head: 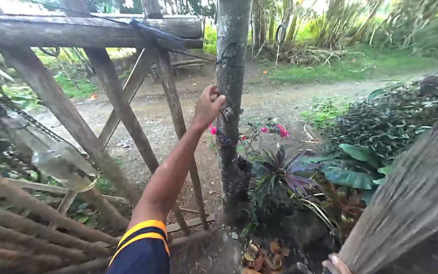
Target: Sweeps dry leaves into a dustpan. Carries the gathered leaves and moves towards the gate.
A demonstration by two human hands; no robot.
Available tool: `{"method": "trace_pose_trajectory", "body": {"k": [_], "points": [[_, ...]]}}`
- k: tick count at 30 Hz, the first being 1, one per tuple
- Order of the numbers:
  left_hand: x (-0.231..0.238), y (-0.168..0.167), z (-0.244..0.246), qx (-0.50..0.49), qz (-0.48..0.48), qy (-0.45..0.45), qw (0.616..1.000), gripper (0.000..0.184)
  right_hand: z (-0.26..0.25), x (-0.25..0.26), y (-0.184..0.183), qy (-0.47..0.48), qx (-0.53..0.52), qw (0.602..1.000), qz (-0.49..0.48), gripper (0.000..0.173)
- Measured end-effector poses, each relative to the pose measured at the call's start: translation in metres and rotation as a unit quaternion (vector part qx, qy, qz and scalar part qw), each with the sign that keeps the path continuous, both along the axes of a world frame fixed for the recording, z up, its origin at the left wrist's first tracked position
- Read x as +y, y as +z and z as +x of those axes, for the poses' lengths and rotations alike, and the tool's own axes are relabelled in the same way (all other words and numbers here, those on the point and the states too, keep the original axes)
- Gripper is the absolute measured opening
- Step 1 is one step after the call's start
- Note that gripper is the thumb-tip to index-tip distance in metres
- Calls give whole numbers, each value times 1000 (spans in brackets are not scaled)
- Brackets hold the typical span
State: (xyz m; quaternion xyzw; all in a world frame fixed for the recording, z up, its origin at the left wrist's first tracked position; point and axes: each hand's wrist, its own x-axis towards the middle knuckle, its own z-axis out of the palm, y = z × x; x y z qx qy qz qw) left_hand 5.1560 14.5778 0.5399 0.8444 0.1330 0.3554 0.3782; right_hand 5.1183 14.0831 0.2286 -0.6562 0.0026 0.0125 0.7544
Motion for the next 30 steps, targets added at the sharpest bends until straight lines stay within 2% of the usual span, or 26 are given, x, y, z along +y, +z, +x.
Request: {"method": "trace_pose_trajectory", "body": {"k": [4, 9, 12, 14, 18, 22, 26, 30], "points": [[32, 43, 47, -36, -20, 78, 996, 71, 7, 43, 32, 9, -18, 1000, -3, 22], [62, 50, 81, -45, 27, 63, 997, 43, -4, 73, 24, -3, -16, 999, -33, 25], [73, 46, 85, -95, 72, 51, 992, 38, -11, 84, 14, -30, 4, 998, -58, 33], [78, 43, 90, -123, 103, 67, 985, 36, -13, 91, 11, -45, 8, 997, -62, 33], [71, 39, 75, -56, 116, 94, 987, 38, -11, 104, 13, -67, 32, 996, -55, 23], [53, 17, 38, -36, 132, 32, 990, 35, -8, 111, 14, -91, 42, 994, -47, 24], [26, -21, -10, -108, 207, -80, 969, 23, -4, 111, 13, -101, 48, 993, -49, 26], [31, -42, -27, -208, 197, -197, 938, 26, 5, 113, 17, -101, 45, 992, -60, 24]]}}
